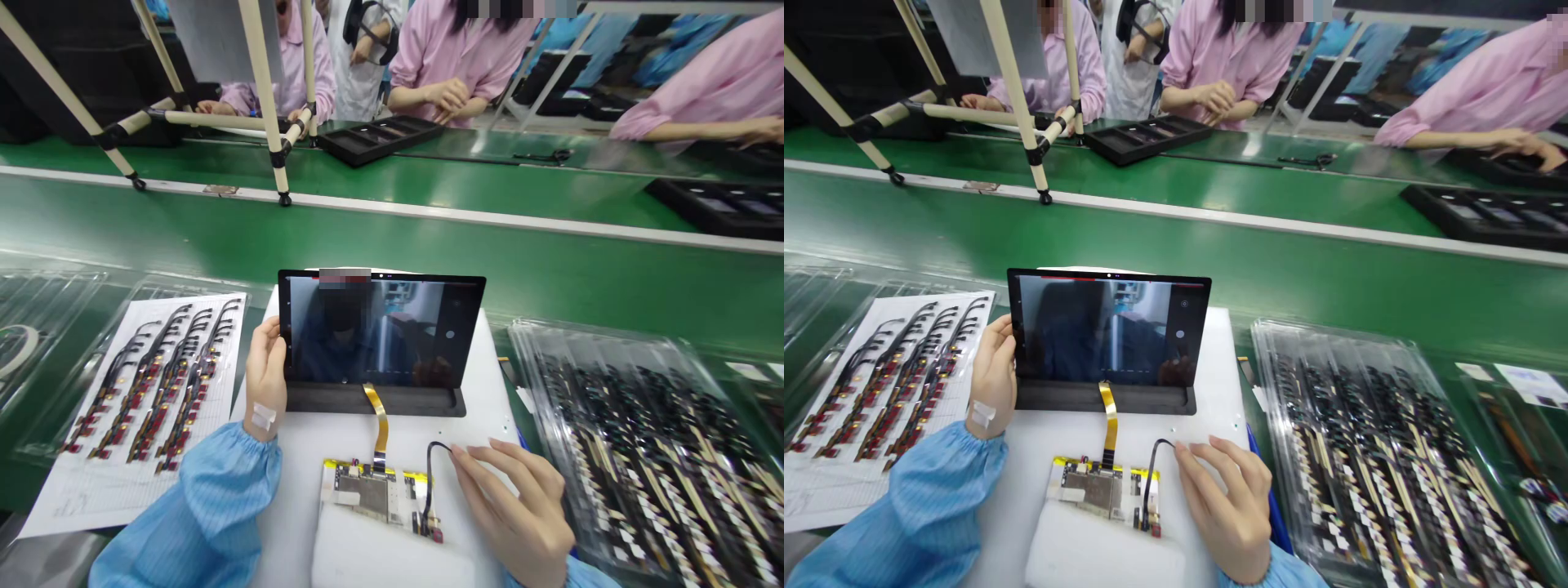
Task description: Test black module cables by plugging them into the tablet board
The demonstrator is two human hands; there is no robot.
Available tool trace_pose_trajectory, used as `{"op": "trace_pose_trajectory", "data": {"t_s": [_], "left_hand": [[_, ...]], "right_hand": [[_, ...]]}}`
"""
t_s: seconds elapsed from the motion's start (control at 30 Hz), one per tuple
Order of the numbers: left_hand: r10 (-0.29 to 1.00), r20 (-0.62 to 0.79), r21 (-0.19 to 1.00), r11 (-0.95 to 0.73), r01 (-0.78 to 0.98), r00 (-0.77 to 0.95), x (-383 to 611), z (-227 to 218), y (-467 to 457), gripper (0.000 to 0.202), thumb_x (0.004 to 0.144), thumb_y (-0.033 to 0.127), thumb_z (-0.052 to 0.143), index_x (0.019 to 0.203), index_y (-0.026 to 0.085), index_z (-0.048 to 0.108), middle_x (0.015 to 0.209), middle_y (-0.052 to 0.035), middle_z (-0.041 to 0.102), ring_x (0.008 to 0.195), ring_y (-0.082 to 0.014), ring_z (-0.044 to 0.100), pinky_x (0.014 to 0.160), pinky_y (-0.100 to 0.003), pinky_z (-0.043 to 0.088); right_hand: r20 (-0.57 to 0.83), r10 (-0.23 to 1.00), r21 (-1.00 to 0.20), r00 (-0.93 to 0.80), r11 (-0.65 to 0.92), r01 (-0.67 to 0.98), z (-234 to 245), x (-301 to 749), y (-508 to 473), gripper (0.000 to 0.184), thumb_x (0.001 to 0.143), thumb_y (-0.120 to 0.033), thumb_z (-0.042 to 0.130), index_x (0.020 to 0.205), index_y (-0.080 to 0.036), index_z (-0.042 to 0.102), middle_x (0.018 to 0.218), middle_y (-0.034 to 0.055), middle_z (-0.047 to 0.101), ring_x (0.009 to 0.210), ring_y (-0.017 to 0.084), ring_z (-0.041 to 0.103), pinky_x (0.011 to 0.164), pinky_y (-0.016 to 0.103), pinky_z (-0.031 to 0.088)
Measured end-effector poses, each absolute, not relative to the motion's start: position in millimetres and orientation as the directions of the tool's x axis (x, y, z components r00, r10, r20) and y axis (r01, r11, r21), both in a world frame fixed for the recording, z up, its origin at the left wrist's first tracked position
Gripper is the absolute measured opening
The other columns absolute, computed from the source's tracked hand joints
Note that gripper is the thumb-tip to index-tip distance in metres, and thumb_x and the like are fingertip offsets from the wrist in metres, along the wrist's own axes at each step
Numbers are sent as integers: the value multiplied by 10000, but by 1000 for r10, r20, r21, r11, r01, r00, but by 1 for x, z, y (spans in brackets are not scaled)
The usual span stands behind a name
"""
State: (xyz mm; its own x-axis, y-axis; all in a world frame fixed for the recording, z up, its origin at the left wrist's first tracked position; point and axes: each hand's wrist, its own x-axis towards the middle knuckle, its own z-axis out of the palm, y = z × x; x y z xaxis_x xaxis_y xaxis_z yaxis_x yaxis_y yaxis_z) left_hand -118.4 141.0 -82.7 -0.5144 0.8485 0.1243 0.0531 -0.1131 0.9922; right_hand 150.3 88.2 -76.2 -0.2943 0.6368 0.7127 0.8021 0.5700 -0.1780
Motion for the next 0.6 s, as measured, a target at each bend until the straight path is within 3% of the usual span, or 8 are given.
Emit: {"op": "trace_pose_trajectory", "data": {"t_s": [0.6], "left_hand": [[843, 138, 990, -118, 72, -519, -119, -84, 141, 280, 868, 274, 440, 1116, 168, 514, 1073, -71, 575, 1008, -169, 543, 913, -298, 404]], "right_hand": [[717, 629, -175, -300, 580, 796, -76, 150, 89, 118, 745, -101, 654, 819, -185, 616, 720, 7, 599, 801, 159, 542, 740, 318, 400]]}}
